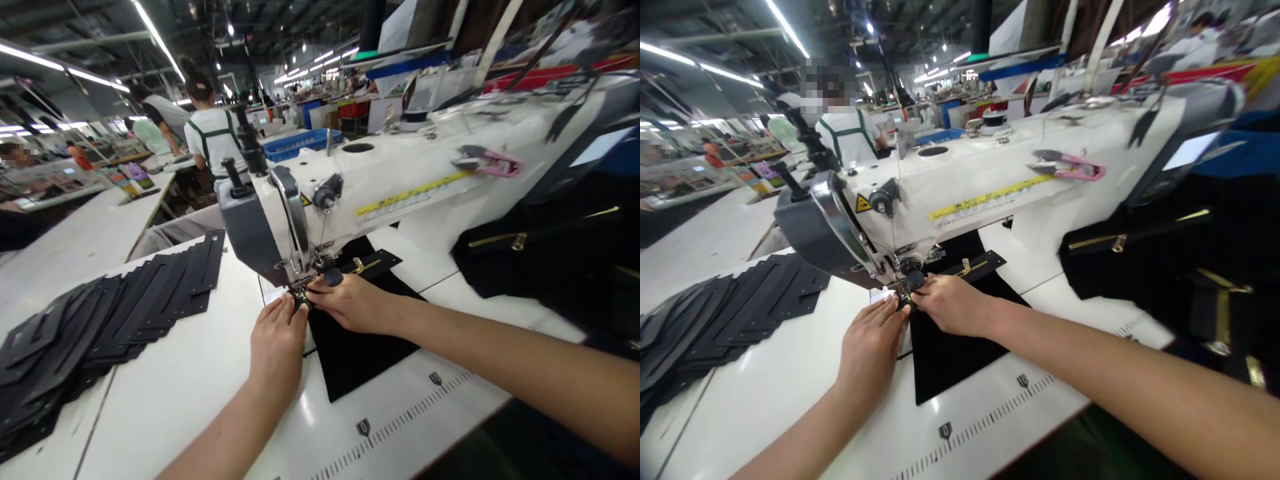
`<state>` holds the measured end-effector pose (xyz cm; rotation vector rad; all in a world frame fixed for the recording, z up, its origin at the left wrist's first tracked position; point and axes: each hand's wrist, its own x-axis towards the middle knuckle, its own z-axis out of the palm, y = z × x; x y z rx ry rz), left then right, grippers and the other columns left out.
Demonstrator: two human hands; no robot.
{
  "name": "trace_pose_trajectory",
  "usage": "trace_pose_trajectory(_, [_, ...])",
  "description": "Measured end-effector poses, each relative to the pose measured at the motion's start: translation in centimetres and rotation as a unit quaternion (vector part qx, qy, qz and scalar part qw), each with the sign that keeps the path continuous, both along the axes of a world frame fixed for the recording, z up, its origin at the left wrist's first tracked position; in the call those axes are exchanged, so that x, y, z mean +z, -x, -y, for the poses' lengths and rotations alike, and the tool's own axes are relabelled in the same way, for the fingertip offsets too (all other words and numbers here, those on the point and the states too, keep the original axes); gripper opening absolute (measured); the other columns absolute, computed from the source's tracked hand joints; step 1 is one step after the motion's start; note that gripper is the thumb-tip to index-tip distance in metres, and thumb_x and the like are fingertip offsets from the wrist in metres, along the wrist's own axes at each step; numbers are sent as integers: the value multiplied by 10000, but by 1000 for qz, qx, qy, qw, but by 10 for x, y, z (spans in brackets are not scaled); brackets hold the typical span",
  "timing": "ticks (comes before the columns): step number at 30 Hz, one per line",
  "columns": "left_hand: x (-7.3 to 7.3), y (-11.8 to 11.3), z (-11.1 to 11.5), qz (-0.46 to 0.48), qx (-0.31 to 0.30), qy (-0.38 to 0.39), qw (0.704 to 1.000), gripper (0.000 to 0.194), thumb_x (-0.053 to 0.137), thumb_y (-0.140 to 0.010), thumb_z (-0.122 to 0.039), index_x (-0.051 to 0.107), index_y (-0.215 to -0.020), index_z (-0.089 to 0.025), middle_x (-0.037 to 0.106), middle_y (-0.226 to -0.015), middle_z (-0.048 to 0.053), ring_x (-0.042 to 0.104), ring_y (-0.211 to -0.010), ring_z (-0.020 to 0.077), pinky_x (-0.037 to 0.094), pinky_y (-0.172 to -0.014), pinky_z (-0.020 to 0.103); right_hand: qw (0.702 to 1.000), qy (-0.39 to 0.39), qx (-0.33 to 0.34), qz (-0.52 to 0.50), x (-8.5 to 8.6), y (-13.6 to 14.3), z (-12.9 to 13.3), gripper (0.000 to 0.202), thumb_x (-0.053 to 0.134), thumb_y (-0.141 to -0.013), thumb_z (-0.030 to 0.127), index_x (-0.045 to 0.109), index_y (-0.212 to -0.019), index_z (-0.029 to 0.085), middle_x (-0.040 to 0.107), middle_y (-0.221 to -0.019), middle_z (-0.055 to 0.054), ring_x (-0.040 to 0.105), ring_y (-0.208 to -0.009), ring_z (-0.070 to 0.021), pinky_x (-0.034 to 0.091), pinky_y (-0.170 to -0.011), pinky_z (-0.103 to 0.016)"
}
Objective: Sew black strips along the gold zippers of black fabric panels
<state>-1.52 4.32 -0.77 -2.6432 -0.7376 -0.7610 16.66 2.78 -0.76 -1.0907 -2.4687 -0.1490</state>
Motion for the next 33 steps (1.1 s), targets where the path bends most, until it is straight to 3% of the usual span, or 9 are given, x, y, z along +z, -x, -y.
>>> trace_pose_trajectory(10, [0,3,-10,-24,-9,-44,999,340,297,-885,-133,636,-885,-99,666,-915,162,640,-851,259,532,-760,412,1000,8,-7,12,3,2,-5,190,451,-799,83,585,-934,86,616,-962,-121,558,-932,-194,435,-847,-307])
trace_pose_trajectory(17, [-3,1,-13,-14,5,-29,999,282,356,-864,-92,637,-859,-110,669,-908,159,641,-841,250,533,-748,396,1000,-5,-2,-5,3,2,-10,227,458,-778,64,587,-962,91,631,-908,-108,582,-846,-195,461,-783,-295])
trace_pose_trajectory(23, [-6,2,-16,21,3,-6,1000,218,402,-848,-86,616,-822,-115,670,-880,141,642,-831,239,527,-761,398,1000,-2,2,-14,3,3,-13,175,443,-782,47,599,-827,112,639,-882,-106,592,-821,-189,465,-771,-286])
trace_pose_trajectory(27, [-8,3,-18,45,-4,7,999,215,394,-860,-101,593,-783,-131,674,-868,125,644,-830,230,529,-763,393,1000,-16,5,-27,4,3,-13,173,450,-783,54,601,-848,106,642,-839,-98,594,-774,-184,471,-732,-281])
trace_pose_trajectory(33, [-10,4,-20,46,-4,1,999,217,389,-852,-93,596,-795,-130,678,-870,128,649,-821,238,528,-769,402,999,-21,13,-47,4,3,-14,157,456,-787,55,592,-834,119,639,-872,-99,591,-805,-173,459,-741,-271])
